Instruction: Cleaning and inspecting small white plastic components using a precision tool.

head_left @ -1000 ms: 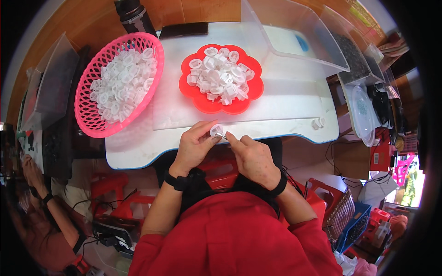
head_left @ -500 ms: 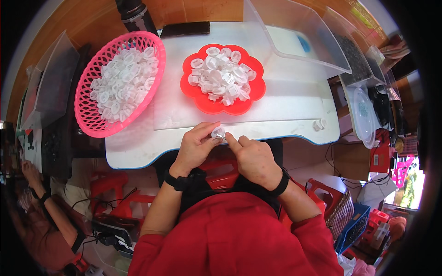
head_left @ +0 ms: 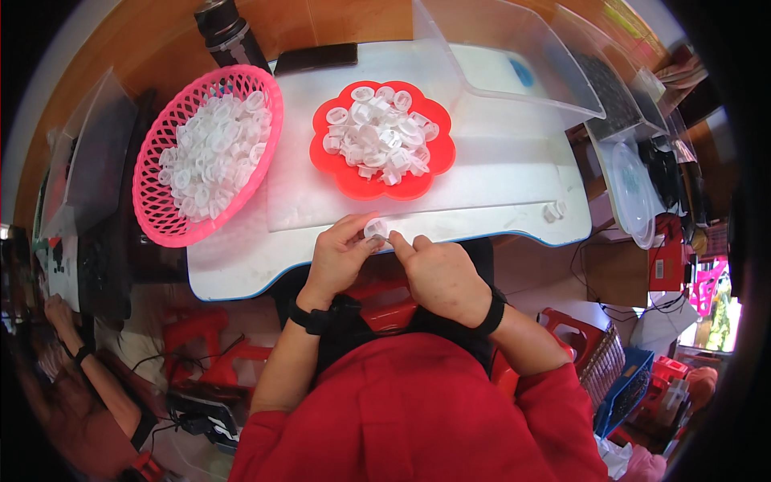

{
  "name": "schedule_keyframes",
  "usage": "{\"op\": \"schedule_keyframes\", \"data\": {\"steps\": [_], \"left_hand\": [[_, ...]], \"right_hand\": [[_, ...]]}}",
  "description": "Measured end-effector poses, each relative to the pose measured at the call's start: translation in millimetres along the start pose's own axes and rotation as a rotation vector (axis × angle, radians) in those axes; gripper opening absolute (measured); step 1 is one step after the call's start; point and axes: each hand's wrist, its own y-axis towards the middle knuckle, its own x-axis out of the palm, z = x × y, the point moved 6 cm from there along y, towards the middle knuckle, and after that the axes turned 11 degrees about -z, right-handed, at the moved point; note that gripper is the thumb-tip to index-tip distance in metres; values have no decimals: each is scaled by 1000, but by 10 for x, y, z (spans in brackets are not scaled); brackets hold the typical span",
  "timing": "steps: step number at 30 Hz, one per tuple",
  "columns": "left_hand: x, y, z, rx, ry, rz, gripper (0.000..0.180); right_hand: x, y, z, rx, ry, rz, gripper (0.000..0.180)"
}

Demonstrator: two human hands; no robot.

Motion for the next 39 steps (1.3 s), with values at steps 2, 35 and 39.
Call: {"op": "schedule_keyframes", "data": {"steps": [2,35,39], "left_hand": [[4,1,24,-22,-3,-8,36],[-7,-19,-21,-78,-144,14,34],[-26,-15,-40,-77,-166,20,36]], "right_hand": [[38,-36,47,34,83,17,39],[176,70,212,85,583,-40,32],[152,68,190,134,491,-19,32]]}}
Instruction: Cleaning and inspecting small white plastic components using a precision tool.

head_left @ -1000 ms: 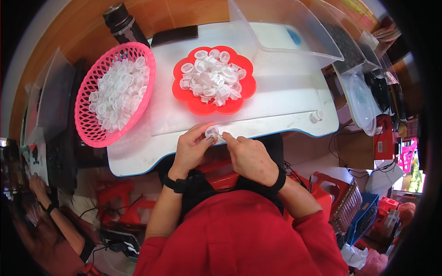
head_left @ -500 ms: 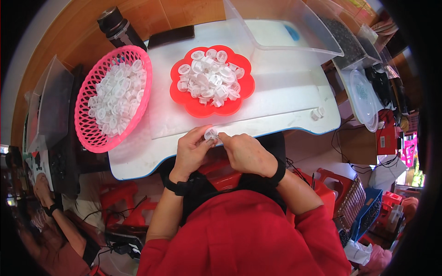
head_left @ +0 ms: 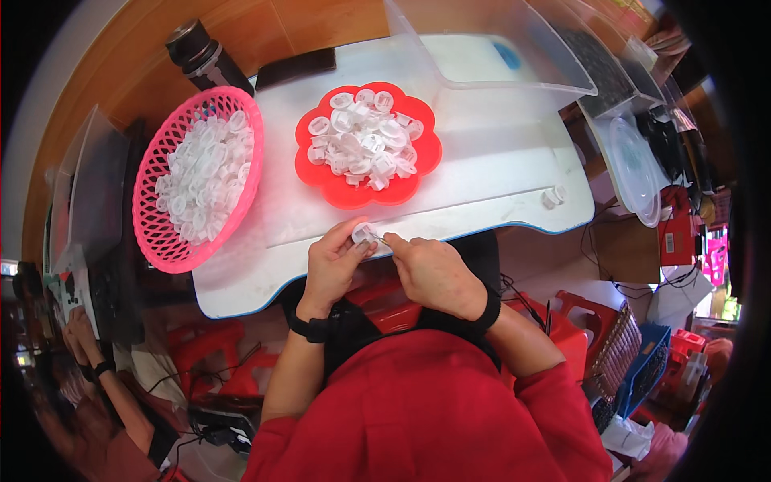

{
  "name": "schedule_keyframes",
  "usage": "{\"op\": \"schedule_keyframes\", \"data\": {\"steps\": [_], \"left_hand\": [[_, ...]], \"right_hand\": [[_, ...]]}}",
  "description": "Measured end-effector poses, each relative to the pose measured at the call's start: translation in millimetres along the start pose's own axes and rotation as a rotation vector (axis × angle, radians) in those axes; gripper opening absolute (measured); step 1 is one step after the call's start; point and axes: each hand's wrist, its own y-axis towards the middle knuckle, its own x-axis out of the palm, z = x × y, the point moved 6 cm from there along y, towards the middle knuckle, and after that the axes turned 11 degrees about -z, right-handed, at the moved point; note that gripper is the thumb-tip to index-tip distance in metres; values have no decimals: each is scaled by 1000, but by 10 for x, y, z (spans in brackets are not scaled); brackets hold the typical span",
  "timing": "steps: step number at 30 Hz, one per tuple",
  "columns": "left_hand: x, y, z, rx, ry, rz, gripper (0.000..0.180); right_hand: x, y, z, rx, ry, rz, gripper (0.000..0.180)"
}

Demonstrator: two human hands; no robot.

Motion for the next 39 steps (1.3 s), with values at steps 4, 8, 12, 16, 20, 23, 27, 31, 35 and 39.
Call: {"op": "schedule_keyframes", "data": {"steps": [4,8,12,16,20,23,27,31,35,39], "left_hand": [[38,5,9,-19,40,-23,36],[27,-4,1,-8,75,-21,37],[57,-14,20,52,93,-15,36],[71,7,51,81,209,-19,36],[63,10,52,132,266,-14,36],[66,-8,93,173,379,13,35],[139,-18,209,238,607,22,35],[140,-19,182,241,625,27,35],[127,-12,149,251,590,20,36],[129,-7,156,266,582,9,36]], "right_hand": [[-30,-9,-5,-91,-35,121,17],[-24,14,-14,-50,-70,41,25],[24,60,-26,-2,-102,-65,32],[52,72,0,3,-106,-79,33],[25,-28,29,-6,-68,29,34],[-22,-126,-22,-2,-95,109,37],[-41,-183,-65,-3,-237,165,40],[-3,-188,-81,-37,-297,174,41],[5,-168,-102,-30,-327,165,42],[1,-156,-108,-25,-350,154,43]]}}
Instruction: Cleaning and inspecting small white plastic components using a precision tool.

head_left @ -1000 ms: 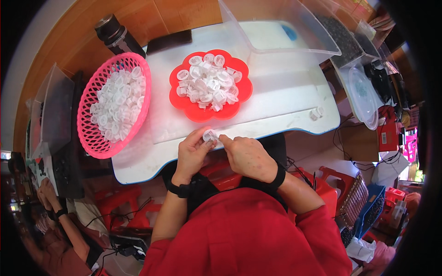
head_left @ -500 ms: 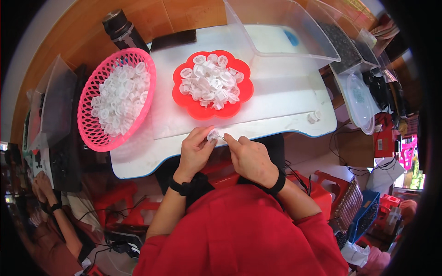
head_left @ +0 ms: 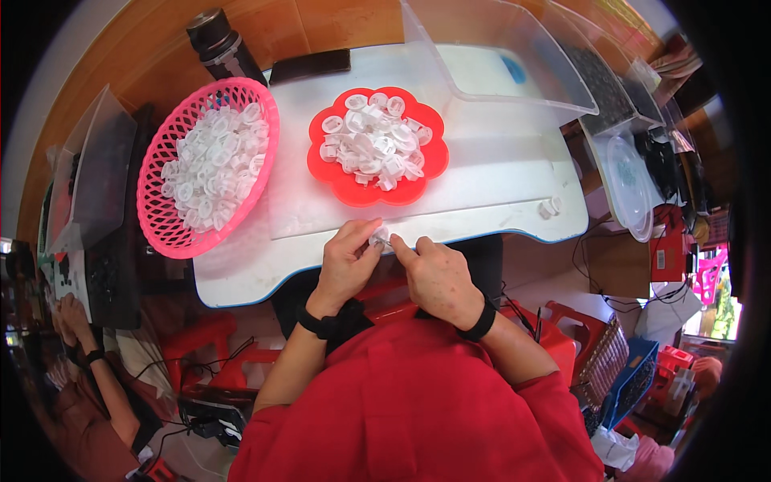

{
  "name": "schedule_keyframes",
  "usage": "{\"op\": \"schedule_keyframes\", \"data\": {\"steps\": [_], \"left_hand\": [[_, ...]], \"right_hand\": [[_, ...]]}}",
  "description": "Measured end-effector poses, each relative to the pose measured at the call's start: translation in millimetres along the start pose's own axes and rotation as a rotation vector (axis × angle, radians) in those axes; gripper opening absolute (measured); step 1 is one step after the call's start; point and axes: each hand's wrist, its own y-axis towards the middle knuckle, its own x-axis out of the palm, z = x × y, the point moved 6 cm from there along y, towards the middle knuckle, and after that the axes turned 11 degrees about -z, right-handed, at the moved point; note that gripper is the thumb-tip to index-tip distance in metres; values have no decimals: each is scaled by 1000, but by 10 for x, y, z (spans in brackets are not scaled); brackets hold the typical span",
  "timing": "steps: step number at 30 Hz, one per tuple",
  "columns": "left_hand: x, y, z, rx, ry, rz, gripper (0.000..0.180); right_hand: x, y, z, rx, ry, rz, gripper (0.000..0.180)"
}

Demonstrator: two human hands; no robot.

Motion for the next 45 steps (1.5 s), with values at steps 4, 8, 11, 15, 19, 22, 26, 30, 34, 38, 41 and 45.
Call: {"op": "schedule_keyframes", "data": {"steps": [4,8,11,15,19,22,26,30,34,38,41,45], "left_hand": [[-8,0,-41,-16,-31,3,36],[-11,9,-26,-25,-46,-9,36],[-14,11,-36,-21,-37,-16,36],[-14,1,-48,-17,-24,-32,36],[-19,17,-7,14,-18,-31,35],[-20,23,41,-7,-1,-34,35],[-30,24,28,0,14,-32,34],[-22,9,-11,-5,7,-35,34],[-20,20,12,10,-3,-22,35],[-15,3,-26,-31,-33,-34,35],[-18,-4,-47,-35,-66,-30,35],[-6,11,-34,-28,-49,-49,36]], "right_hand": [[-23,18,-6,-21,-18,-23,44],[-35,34,-12,-23,-31,-43,45],[-49,48,-14,-29,-35,-67,47],[-14,81,-21,-35,-58,-150,50],[-39,103,-29,-38,-43,-178,52],[-44,120,-43,-62,-64,-192,51],[-51,143,-71,-67,-103,-231,51],[-28,130,-82,-41,-116,-246,49],[-27,74,76,-83,-6,-175,45],[-40,-20,103,-17,60,-153,41],[-47,-12,68,-26,60,-137,40],[-53,25,29,-43,42,-138,41]]}}
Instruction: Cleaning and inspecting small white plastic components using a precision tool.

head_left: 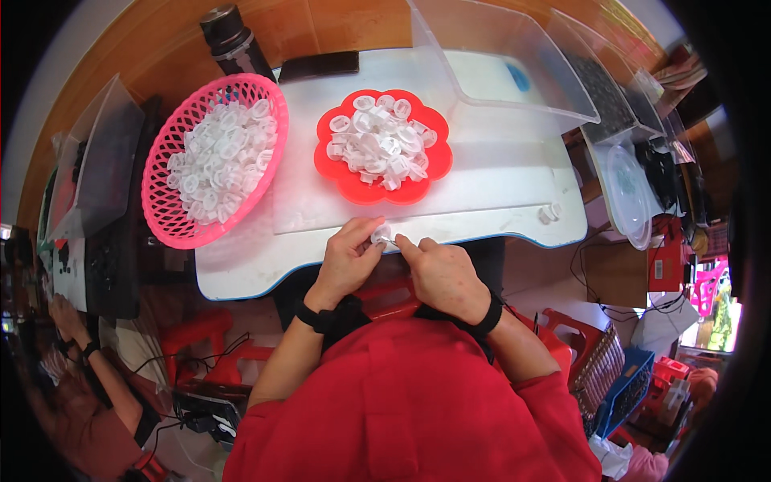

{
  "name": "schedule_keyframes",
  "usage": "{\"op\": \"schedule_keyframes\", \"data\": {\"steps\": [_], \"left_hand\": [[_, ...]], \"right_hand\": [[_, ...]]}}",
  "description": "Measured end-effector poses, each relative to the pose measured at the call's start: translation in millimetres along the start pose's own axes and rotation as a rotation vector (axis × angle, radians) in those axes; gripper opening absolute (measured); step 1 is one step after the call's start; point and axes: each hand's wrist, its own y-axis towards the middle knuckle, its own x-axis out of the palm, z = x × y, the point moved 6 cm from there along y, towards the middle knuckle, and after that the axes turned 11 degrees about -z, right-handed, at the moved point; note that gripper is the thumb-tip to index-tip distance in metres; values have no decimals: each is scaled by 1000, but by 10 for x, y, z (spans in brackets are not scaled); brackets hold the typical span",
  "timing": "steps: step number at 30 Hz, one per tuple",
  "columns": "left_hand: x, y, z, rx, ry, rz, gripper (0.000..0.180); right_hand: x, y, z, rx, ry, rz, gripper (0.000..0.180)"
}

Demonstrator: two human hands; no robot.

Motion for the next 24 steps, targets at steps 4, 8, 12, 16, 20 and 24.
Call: {"op": "schedule_keyframes", "data": {"steps": [4,8,12,16,20,24], "left_hand": [[-13,-1,34,-14,27,3,36],[1,4,34,-5,55,-33,36],[-21,-12,90,84,111,-12,35],[-104,-52,71,0,-102,67,33],[-833,-105,673,148,169,696,36],[-1570,-78,956,56,509,885,41]], "right_hand": [[35,66,-11,-11,-10,0,43],[41,93,-62,22,-45,-85,45],[54,82,-138,-13,-126,-92,46],[-23,80,-35,-83,-13,-59,44],[-114,-50,270,-86,179,234,36],[-18,-57,644,-9,303,444,31]]}}
